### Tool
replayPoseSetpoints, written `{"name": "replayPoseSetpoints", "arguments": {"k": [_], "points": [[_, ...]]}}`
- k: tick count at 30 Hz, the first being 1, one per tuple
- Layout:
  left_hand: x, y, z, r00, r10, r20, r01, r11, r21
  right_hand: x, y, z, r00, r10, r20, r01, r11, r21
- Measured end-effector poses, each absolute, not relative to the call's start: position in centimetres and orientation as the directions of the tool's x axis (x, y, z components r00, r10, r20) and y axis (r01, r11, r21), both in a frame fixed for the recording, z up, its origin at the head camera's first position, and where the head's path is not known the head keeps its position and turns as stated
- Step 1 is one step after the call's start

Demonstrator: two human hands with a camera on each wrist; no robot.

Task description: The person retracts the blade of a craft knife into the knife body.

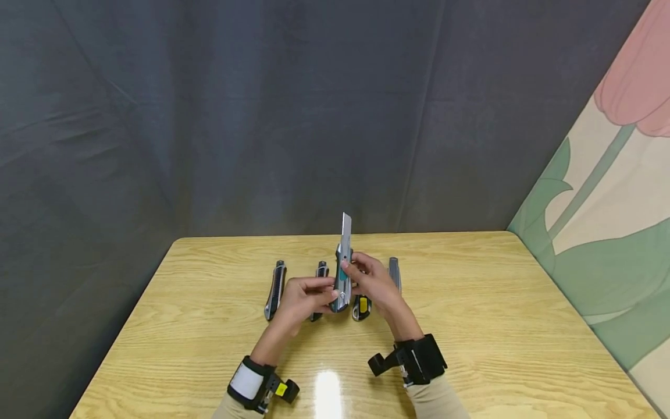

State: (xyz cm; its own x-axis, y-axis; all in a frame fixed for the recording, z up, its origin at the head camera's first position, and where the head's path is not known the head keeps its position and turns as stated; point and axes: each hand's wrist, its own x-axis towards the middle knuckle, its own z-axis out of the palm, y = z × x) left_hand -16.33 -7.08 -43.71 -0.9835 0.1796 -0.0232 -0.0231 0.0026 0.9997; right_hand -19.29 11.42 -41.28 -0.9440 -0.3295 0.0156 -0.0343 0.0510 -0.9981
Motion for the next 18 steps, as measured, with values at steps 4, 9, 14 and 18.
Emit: {"name": "replayPoseSetpoints", "arguments": {"k": [4, 9, 14, 18], "points": [[-16.19, -6.96, -43.79, -0.984, 0.174, -0.028, -0.027, 0.011, 1.0, -19.38, 11.55, -41.65, -0.943, -0.332, -0.001, -0.018, 0.053, -0.998], [-16.31, -6.92, -44.36, -0.987, 0.159, -0.011, -0.009, 0.019, 1.0, -19.28, 11.58, -41.7, -0.936, -0.351, -0.008, -0.01, 0.05, -0.999], [-16.31, -6.9, -44.43, -0.986, 0.167, -0.008, -0.007, 0.011, 1.0, -19.26, 11.67, -41.79, -0.936, -0.351, -0.007, -0.02, 0.075, -0.997], [-16.35, -6.92, -44.4, -0.986, 0.169, -0.006, -0.005, 0.005, 1.0, -19.28, 11.7, -41.91, -0.94, -0.341, -0.001, -0.028, 0.082, -0.996]]}}
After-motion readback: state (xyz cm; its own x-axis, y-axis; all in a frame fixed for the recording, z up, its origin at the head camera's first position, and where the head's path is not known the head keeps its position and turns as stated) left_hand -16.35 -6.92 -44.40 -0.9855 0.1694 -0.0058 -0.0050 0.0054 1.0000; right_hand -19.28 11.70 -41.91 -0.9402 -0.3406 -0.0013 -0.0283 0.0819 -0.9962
